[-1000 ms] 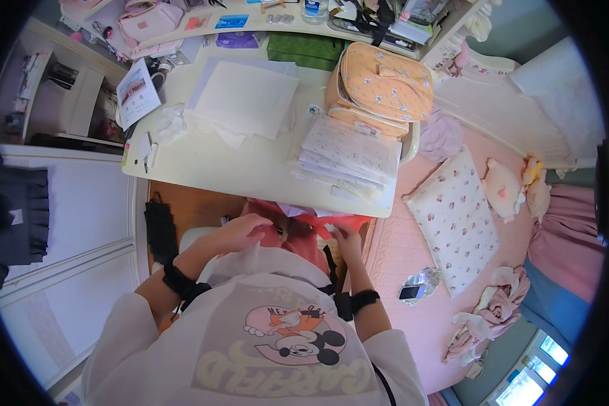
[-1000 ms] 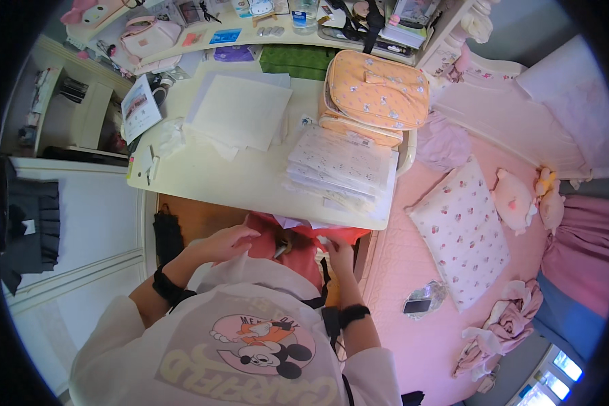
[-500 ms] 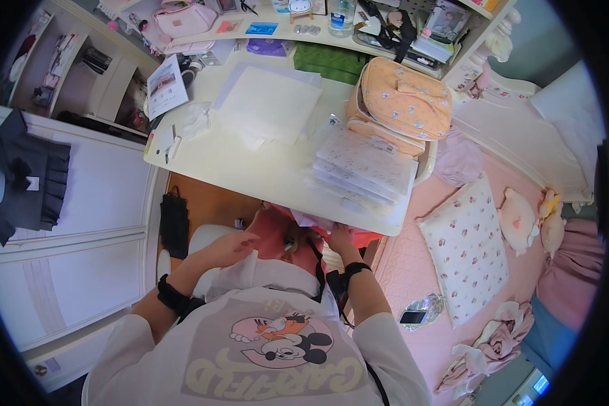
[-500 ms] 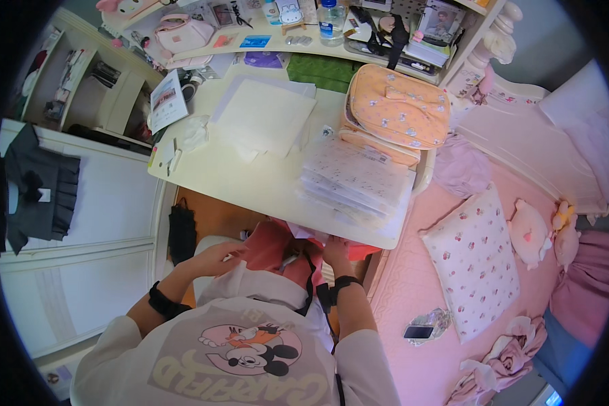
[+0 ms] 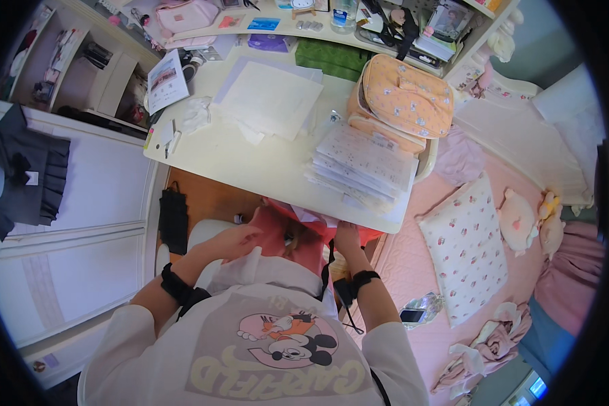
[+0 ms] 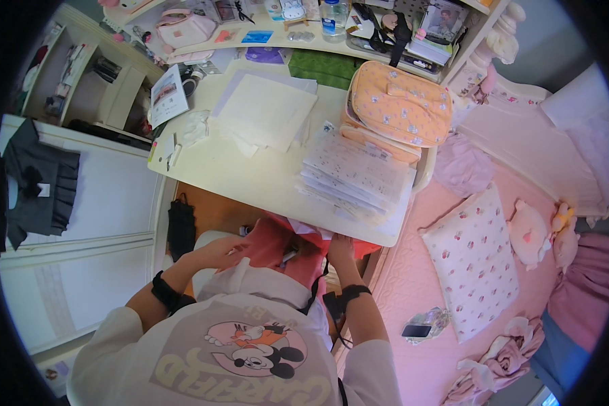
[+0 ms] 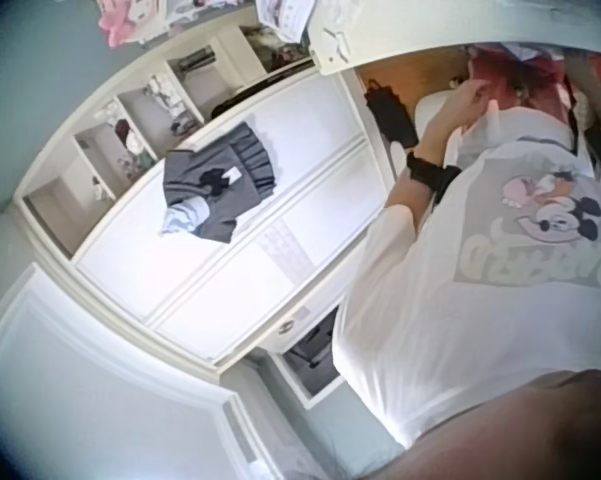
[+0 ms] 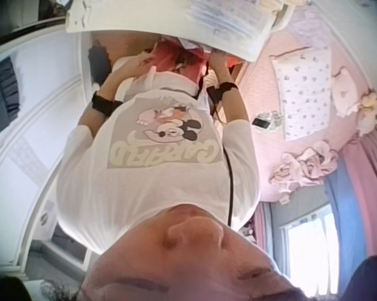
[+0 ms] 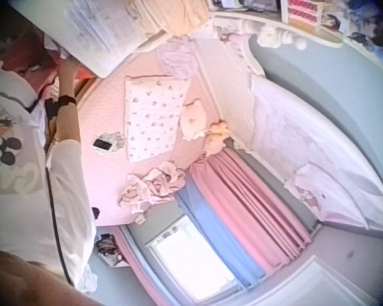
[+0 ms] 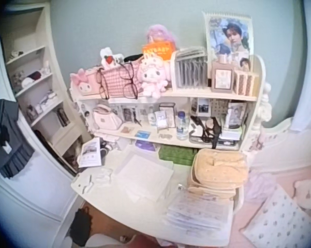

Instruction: The recorder sorts through a large stack of papers, organizes containers and items on a closet shelf, and places items into a bag.

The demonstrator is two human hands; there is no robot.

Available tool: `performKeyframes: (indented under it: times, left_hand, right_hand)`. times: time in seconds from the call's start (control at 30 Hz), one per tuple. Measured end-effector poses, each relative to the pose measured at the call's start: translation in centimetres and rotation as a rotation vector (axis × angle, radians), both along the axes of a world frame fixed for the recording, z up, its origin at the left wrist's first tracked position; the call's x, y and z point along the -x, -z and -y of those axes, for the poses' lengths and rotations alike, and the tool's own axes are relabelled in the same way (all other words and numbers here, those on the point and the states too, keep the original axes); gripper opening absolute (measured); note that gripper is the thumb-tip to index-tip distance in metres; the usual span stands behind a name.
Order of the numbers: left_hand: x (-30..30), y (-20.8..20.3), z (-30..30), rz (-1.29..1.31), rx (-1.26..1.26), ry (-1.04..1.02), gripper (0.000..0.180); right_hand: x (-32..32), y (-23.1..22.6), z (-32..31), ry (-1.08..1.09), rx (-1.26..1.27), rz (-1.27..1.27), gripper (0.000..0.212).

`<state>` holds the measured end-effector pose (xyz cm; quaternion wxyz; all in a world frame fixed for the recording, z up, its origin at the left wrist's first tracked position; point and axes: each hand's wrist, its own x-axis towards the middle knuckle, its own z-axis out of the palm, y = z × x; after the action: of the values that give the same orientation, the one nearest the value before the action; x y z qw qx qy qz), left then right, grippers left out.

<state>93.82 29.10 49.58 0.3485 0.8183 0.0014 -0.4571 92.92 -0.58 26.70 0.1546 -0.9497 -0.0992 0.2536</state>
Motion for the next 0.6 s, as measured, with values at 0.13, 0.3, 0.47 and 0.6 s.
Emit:
performKeyframes:
  times: [0.13,0.3,0.47,0.6]
  left_hand:
    - [-0.7,0.4,0.8,0.135,0.007,0.126,0.035]
    - [-3.1,2.5,0.7,0.448,0.134,0.247,0.035]
    - [-10.8,4.4,2.9,0.706,0.069,0.243,0.037]
    - [-18.7,5.3,6.5,0.902,-0.035,0.310,0.042]
  right_hand:
    - [1.0,-3.6,1.3,0.056,-0.184,-0.103,0.048]
    - [1.4,-10.6,2.7,0.218,-0.532,-0.149,0.041]
    - [0.4,-18.1,2.1,0.426,-0.694,-0.079,0.036]
    - [-0.1,-22.4,0.5,0.475,-0.748,0.012,0.033]
